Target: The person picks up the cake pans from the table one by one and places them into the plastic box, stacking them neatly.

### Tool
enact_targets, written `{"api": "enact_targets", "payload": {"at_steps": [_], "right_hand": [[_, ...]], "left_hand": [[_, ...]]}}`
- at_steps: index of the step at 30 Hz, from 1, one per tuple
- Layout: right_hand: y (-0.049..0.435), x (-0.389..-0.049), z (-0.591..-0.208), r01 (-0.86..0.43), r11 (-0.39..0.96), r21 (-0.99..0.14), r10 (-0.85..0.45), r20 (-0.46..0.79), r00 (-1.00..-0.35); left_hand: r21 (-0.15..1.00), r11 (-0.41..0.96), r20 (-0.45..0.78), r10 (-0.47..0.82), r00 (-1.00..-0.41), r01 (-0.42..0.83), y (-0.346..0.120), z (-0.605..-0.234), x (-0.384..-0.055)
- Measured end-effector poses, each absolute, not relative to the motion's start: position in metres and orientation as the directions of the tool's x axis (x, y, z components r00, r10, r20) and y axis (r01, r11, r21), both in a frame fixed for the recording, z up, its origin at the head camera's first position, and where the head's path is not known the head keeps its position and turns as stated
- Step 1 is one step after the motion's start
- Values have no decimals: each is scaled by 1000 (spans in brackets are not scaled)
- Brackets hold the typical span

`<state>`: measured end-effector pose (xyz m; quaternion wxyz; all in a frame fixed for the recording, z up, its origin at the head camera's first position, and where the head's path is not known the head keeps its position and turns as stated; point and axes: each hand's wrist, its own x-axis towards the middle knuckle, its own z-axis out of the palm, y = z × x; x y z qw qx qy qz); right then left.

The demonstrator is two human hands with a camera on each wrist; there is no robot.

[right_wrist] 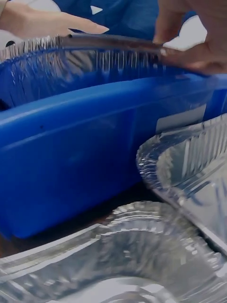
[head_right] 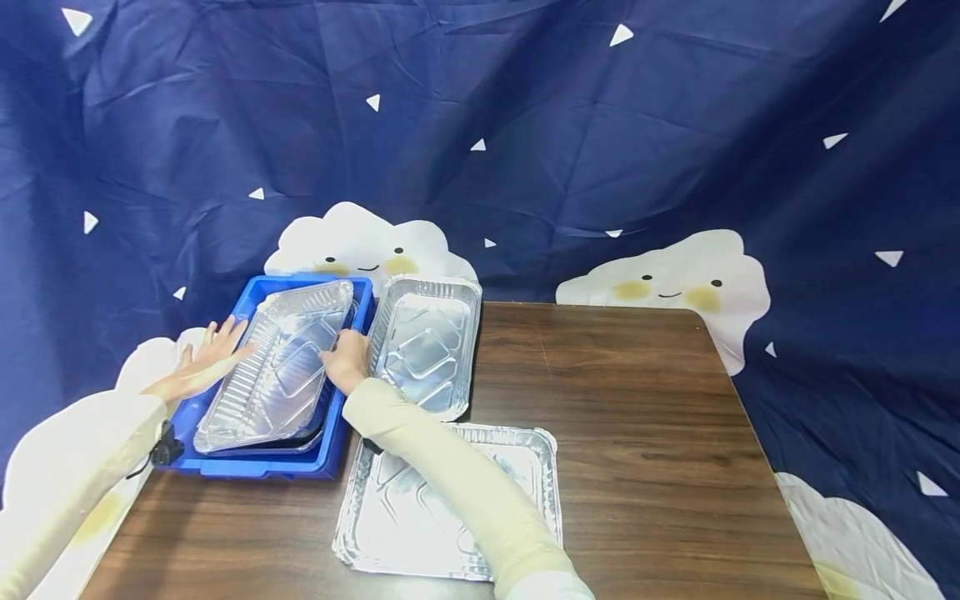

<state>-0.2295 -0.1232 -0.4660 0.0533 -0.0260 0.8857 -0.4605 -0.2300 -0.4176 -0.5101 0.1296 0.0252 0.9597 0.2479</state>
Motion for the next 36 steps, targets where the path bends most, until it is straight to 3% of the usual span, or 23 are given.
{"api": "enact_targets", "payload": {"at_steps": [4, 11, 20, 25, 36], "right_hand": [[-120, -225, -462, -135, 746, -652, -169, 10, -986], [-118, -220, -460, -201, 783, -589, -216, 46, -975], [-126, -236, -486, -142, 744, -653, -189, -1, -982], [-127, -228, -471, -73, 719, -691, -142, -43, -989], [-127, -223, -467, -29, 662, -749, 4, 41, -999]], "left_hand": [[485, 874, -239, 112, -965, -19, -417, -512, -231], [492, 870, -244, 115, -963, -21, -419, -511, -230], [491, 871, -255, 114, -960, -27, -420, -513, -232], [493, 869, -258, 112, -960, -31, -422, -516, -232], [493, 870, -255, 108, -961, -33, -420, -514, -231]]}}
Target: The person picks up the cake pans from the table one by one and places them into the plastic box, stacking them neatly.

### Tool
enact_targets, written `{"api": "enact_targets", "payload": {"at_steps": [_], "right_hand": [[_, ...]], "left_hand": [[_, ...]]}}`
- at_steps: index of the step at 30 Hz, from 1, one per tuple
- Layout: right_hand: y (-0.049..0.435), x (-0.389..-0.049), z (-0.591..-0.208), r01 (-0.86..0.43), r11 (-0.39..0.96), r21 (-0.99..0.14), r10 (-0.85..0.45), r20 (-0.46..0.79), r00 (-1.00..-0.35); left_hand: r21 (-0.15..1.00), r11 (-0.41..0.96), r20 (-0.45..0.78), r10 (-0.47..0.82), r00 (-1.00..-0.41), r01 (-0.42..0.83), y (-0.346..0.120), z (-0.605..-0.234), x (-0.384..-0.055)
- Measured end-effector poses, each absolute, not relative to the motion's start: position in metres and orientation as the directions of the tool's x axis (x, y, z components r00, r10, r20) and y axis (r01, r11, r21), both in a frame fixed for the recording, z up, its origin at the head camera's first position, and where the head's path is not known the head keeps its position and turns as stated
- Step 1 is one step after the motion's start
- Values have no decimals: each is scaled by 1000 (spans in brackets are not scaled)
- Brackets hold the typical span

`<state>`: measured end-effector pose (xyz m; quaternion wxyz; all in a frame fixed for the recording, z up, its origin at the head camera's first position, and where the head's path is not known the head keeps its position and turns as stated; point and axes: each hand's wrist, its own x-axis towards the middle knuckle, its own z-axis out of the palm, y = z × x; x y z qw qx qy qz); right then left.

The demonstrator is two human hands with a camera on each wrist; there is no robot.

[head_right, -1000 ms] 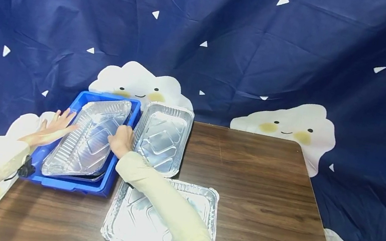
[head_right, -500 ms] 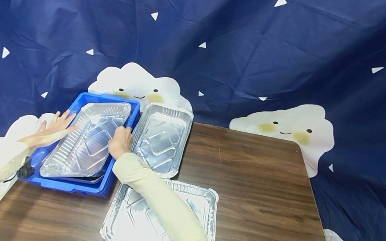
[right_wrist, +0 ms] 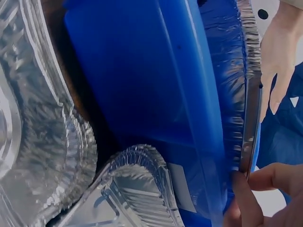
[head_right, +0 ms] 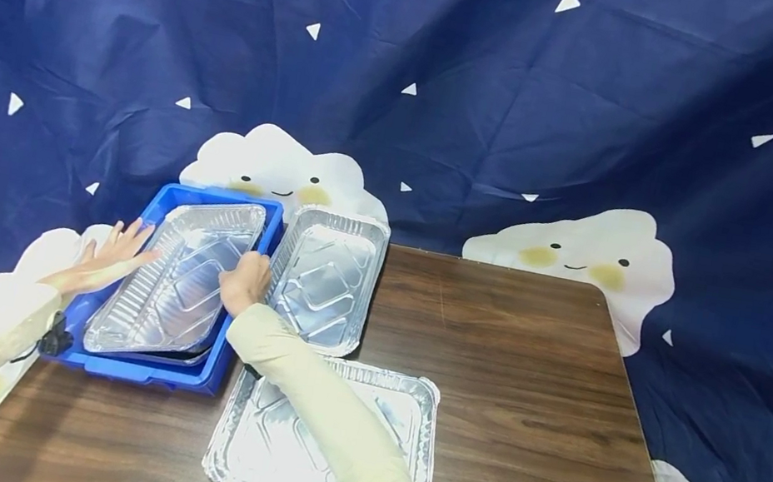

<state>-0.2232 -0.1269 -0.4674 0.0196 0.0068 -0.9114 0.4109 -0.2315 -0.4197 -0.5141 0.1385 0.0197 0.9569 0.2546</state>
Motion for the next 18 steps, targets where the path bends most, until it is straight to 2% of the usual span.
{"api": "enact_targets", "payload": {"at_steps": [4, 7, 13, 17, 18], "right_hand": [[-125, -228, -472, -32, 614, -788, 21, 58, -998], [-129, -241, -490, -34, 609, -792, 33, 68, -997], [-142, -258, -525, -38, 660, -750, 76, 117, -990], [-146, -249, -520, -34, 624, -781, 89, 114, -989], [-144, -241, -508, -23, 620, -784, 83, 95, -992]], "left_hand": [[488, 873, -250, 110, -962, -27, -419, -513, -233], [487, 873, -248, 114, -962, -22, -418, -512, -232], [486, 874, -246, 118, -962, -17, -419, -514, -230], [485, 874, -254, 114, -960, -24, -419, -513, -230], [483, 875, -254, 114, -960, -24, -419, -513, -230]]}}
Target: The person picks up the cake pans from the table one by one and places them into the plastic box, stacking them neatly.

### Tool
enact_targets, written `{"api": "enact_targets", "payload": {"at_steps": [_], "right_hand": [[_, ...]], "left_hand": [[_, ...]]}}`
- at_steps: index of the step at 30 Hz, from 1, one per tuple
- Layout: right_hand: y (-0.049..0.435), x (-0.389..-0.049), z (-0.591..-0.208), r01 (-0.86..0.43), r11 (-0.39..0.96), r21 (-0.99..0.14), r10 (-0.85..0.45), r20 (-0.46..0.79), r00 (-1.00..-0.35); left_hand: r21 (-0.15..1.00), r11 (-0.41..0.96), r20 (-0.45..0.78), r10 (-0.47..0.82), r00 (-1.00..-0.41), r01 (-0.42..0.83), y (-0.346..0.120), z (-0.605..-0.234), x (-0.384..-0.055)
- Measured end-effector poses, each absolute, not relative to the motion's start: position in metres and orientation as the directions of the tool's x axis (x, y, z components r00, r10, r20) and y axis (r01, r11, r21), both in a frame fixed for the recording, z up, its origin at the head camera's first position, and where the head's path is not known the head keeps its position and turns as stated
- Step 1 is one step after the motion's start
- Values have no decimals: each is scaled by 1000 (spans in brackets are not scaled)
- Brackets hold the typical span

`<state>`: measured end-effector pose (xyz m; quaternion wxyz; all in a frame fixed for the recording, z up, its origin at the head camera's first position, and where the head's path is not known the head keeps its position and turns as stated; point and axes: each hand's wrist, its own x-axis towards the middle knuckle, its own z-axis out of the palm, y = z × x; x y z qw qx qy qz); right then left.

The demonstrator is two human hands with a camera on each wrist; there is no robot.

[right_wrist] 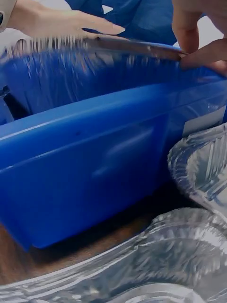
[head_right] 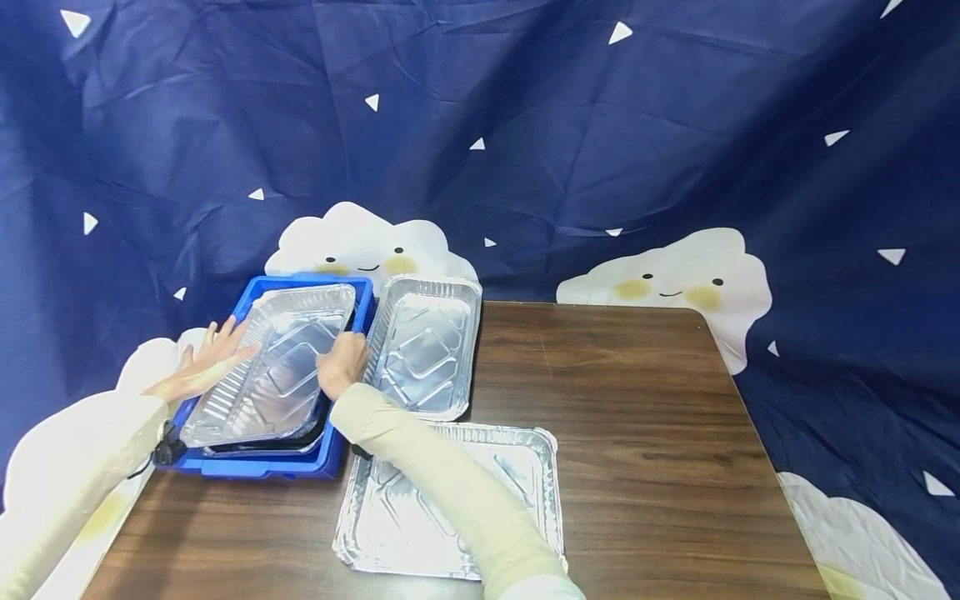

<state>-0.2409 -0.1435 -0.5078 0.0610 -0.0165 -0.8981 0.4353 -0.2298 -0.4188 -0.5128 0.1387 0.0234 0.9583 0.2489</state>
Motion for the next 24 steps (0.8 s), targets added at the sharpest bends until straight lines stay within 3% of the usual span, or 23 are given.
{"api": "enact_targets", "payload": {"at_steps": [4, 7, 10, 17, 24], "right_hand": [[-137, -221, -479, -45, 696, -717, 35, 96, -995], [-135, -215, -472, -97, 774, -625, -35, 111, -993], [-131, -212, -468, -128, 785, -606, -81, 103, -991], [-118, -216, -469, -149, 735, -661, -101, 110, -989], [-85, -226, -462, -84, 681, -728, -97, 24, -995]], "left_hand": [[485, 874, -248, 114, -962, -22, -418, -512, -231], [485, 874, -250, 114, -961, -22, -418, -512, -231], [482, 876, -253, 115, -961, -22, -418, -512, -231], [491, 871, -253, 115, -961, -25, -418, -513, -232], [487, 873, -250, 111, -962, -26, -418, -515, -231]]}}
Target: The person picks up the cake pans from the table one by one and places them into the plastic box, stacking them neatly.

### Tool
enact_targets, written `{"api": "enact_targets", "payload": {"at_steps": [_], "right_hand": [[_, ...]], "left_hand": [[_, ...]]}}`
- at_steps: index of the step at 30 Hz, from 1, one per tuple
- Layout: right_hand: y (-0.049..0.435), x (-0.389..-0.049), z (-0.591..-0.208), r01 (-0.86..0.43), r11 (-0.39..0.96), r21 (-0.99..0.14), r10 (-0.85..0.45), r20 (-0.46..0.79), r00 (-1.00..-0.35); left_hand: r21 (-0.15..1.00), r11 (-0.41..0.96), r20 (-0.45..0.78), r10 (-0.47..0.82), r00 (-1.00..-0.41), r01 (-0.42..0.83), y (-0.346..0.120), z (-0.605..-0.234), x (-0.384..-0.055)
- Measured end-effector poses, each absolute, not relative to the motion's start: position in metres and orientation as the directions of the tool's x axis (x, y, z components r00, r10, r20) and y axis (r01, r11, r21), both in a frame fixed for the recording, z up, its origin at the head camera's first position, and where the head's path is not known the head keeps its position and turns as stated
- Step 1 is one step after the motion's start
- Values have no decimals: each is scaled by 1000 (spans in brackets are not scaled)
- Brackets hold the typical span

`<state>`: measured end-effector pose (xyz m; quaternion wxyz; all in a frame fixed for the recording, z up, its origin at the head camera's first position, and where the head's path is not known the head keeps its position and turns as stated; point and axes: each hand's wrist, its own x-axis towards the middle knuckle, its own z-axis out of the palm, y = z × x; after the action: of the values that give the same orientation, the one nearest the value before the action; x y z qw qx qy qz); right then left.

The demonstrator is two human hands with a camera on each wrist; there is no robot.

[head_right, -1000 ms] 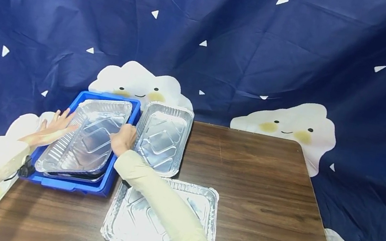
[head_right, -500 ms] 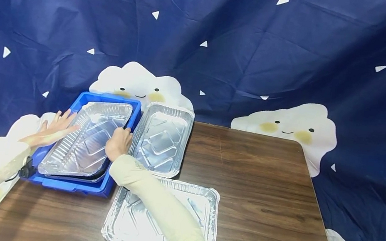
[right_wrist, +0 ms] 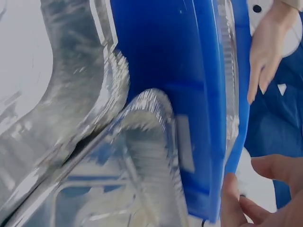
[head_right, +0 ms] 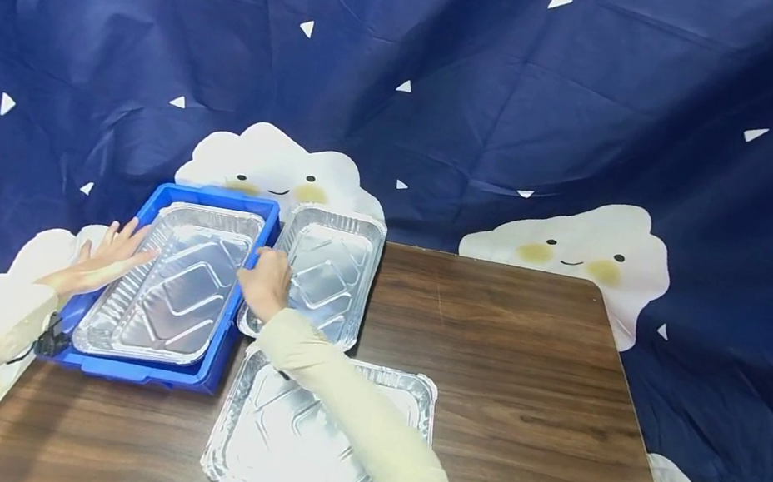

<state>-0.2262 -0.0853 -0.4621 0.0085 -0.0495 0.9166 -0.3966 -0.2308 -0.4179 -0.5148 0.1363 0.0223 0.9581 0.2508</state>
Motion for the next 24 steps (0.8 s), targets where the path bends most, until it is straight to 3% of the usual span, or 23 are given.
{"api": "enact_targets", "payload": {"at_steps": [9, 24], "right_hand": [[-25, -246, -470, 17, 575, -818, -51, -57, -997], [65, -268, -496, 119, 476, -871, 69, -98, -993]], "left_hand": [[470, 882, -246, 117, -962, -13, -419, -515, -230], [483, 875, -259, 123, -958, -18, -419, -516, -230]]}}
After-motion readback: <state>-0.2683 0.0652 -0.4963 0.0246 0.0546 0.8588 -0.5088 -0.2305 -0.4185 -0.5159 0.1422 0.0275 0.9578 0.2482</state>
